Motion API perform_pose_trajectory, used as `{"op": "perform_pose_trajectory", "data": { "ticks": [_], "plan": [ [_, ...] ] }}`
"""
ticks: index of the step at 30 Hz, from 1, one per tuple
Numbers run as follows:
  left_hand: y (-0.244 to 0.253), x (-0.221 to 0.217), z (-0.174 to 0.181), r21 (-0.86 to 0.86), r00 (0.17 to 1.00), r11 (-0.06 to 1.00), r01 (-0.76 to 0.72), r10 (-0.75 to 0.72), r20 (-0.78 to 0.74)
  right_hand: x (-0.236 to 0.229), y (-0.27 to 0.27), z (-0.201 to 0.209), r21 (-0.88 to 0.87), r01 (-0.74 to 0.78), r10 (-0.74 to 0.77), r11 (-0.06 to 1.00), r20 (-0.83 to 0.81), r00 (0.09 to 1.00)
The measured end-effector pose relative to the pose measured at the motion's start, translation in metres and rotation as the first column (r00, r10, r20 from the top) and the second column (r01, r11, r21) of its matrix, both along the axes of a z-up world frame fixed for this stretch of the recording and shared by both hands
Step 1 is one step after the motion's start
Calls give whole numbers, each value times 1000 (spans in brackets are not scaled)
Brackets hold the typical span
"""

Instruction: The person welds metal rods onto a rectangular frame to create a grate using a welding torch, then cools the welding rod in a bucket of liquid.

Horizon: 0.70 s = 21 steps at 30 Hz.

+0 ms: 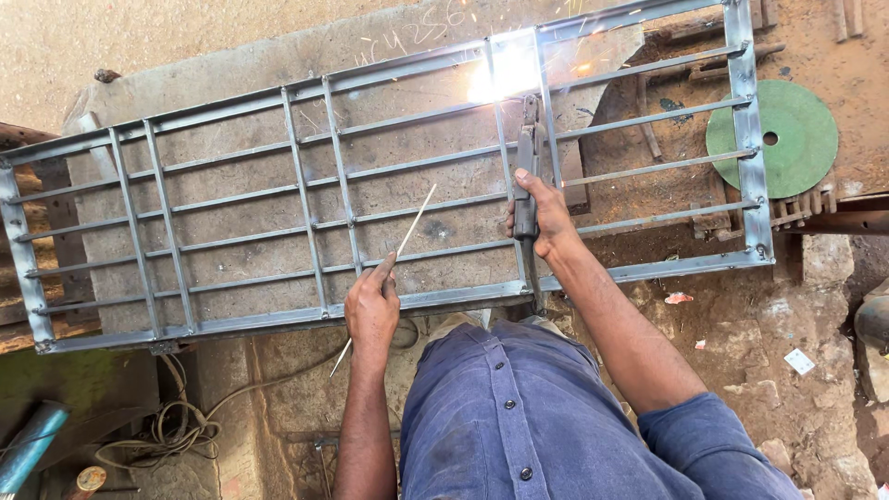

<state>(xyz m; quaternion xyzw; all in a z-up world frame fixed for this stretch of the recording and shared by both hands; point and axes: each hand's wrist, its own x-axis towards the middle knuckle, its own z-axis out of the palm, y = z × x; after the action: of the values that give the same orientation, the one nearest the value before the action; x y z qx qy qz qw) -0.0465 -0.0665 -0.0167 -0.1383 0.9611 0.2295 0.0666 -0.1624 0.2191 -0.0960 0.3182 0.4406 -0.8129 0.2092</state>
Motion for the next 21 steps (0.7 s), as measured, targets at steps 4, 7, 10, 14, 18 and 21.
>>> {"op": "perform_pose_trajectory", "data": {
  "ticks": [4,7,10,14,18,21],
  "plan": [
    [3,-2,8,0,998,1000,20,-20,-59,1,0,-1,14,0,0,1000,-17,1000],
    [4,-2,11,13,998,1000,16,-15,-63,2,0,-4,24,4,-4,1000,1,1000],
    [4,-2,11,10,999,1000,17,-16,-48,2,1,-7,8,12,-12,1000,7,1000],
    [3,1,7,3,999,1000,21,-21,-46,3,4,-9,-18,1,-1,1000,12,1000],
    [1,2,1,-16,998,999,34,-35,-56,2,5,-7,-24,-8,9,1000,10,1000],
    [1,2,-5,-28,999,999,25,-24,29,2,6,-5,34,-38,38,999,2,999]
  ]
}}
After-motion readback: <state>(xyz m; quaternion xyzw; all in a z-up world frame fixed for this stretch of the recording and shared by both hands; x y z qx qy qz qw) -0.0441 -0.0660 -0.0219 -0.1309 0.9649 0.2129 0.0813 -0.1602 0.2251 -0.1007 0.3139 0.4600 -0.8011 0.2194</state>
